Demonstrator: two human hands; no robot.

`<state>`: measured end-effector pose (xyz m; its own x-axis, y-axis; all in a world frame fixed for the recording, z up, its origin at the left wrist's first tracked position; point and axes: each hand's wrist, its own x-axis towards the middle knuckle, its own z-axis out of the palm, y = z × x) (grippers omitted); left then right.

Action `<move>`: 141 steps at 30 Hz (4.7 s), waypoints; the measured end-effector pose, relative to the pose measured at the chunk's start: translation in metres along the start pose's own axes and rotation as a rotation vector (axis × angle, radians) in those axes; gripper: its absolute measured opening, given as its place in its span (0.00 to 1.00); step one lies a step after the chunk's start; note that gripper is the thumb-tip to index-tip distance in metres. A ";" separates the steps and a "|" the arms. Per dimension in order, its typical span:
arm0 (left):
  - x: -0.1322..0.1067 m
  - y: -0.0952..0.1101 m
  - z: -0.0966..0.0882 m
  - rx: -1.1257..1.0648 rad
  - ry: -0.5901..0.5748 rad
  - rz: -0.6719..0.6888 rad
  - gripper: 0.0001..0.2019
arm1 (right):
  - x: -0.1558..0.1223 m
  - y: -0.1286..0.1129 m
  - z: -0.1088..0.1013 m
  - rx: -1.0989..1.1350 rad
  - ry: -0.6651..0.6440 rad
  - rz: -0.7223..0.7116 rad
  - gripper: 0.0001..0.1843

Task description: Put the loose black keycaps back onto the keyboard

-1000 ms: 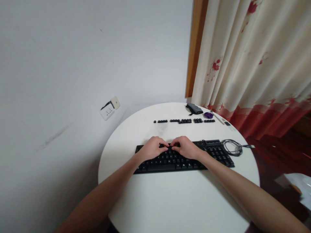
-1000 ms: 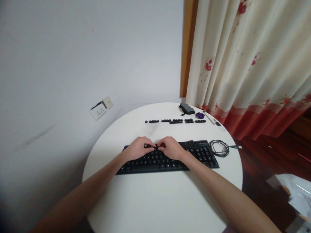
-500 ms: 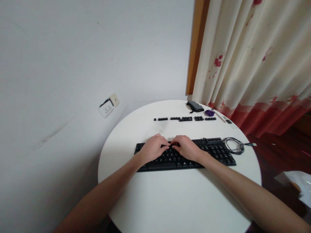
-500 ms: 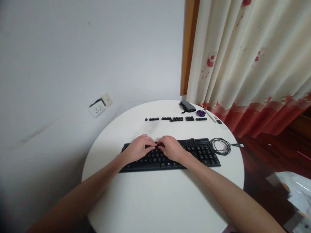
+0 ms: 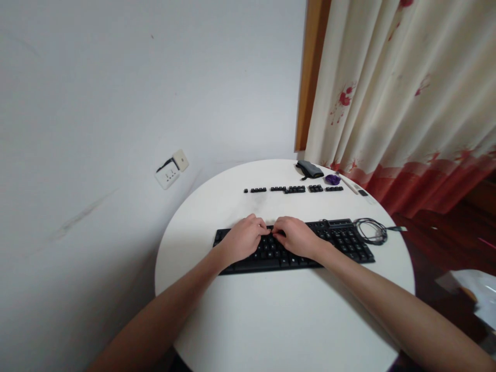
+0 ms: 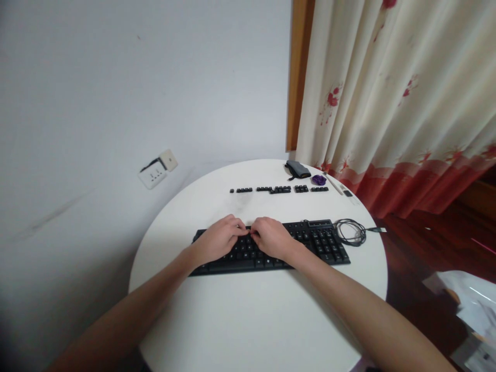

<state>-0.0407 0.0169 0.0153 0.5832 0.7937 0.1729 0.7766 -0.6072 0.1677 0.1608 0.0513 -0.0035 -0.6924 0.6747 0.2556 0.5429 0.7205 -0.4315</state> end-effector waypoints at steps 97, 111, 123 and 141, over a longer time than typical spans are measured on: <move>0.139 -0.041 0.033 -0.108 0.076 -0.368 0.07 | 0.066 0.100 -0.029 -0.306 0.006 0.383 0.07; 0.032 0.015 0.014 -0.563 0.139 -0.385 0.07 | -0.002 0.046 -0.019 0.375 0.076 0.172 0.05; 0.026 0.012 0.031 -0.392 0.193 -0.227 0.07 | -0.011 0.035 -0.016 0.371 0.033 0.157 0.04; 0.020 0.023 0.031 -0.128 0.164 -0.097 0.10 | -0.014 0.029 -0.017 0.094 0.024 0.035 0.02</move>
<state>-0.0039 0.0205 -0.0076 0.4525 0.8384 0.3038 0.7847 -0.5362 0.3109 0.1942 0.0660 -0.0048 -0.6618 0.7034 0.2594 0.5185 0.6793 -0.5193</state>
